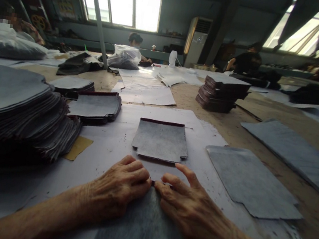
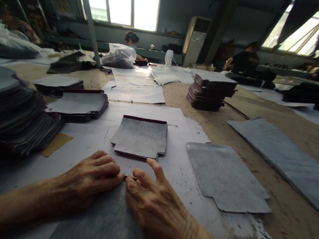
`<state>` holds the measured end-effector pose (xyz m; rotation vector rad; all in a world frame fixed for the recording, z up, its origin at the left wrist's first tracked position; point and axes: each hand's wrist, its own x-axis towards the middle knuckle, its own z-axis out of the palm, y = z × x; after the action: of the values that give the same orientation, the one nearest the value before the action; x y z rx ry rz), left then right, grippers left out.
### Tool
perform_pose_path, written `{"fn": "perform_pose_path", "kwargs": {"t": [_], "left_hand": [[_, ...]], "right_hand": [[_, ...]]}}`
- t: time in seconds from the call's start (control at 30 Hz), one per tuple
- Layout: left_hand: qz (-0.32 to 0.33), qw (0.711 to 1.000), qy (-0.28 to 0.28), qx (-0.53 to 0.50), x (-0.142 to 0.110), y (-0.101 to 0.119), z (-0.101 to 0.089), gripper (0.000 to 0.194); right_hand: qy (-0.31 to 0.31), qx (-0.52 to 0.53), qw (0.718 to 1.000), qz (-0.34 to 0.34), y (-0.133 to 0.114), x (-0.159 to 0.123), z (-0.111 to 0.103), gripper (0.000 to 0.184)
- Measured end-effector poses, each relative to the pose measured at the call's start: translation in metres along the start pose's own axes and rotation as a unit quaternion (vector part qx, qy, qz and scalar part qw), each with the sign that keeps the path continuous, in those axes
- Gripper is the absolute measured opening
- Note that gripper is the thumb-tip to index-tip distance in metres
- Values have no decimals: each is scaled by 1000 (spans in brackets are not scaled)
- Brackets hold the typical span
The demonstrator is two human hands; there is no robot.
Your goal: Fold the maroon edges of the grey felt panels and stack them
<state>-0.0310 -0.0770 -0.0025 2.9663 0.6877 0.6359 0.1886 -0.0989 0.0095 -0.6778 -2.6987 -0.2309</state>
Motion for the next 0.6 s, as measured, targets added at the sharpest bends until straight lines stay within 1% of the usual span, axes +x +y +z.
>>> {"fn": "perform_pose_path", "kwargs": {"t": [0.07,0.13,0.23,0.33,0.43,0.53,0.6], "left_hand": [[-8,1000,-1,-12,-1,0,0,29],[-18,1000,5,-20,-2,1,-2,32],[-42,999,16,-20,-2,5,-6,33],[-61,998,29,-9,-1,9,-9,29],[-64,998,29,-2,1,11,-9,28],[-63,998,25,-3,2,11,-9,27],[-59,998,24,-2,3,11,-8,27]], "right_hand": [[-2,17,1000,9,2,-3,1,23],[14,21,999,20,2,-8,2,21],[63,-11,997,48,2,-17,3,27],[102,-44,992,62,1,-24,0,32],[147,-39,986,73,1,-30,-5,29],[195,-33,974,107,-2,-37,-11,25],[198,-33,972,121,-7,-42,-14,25]]}}
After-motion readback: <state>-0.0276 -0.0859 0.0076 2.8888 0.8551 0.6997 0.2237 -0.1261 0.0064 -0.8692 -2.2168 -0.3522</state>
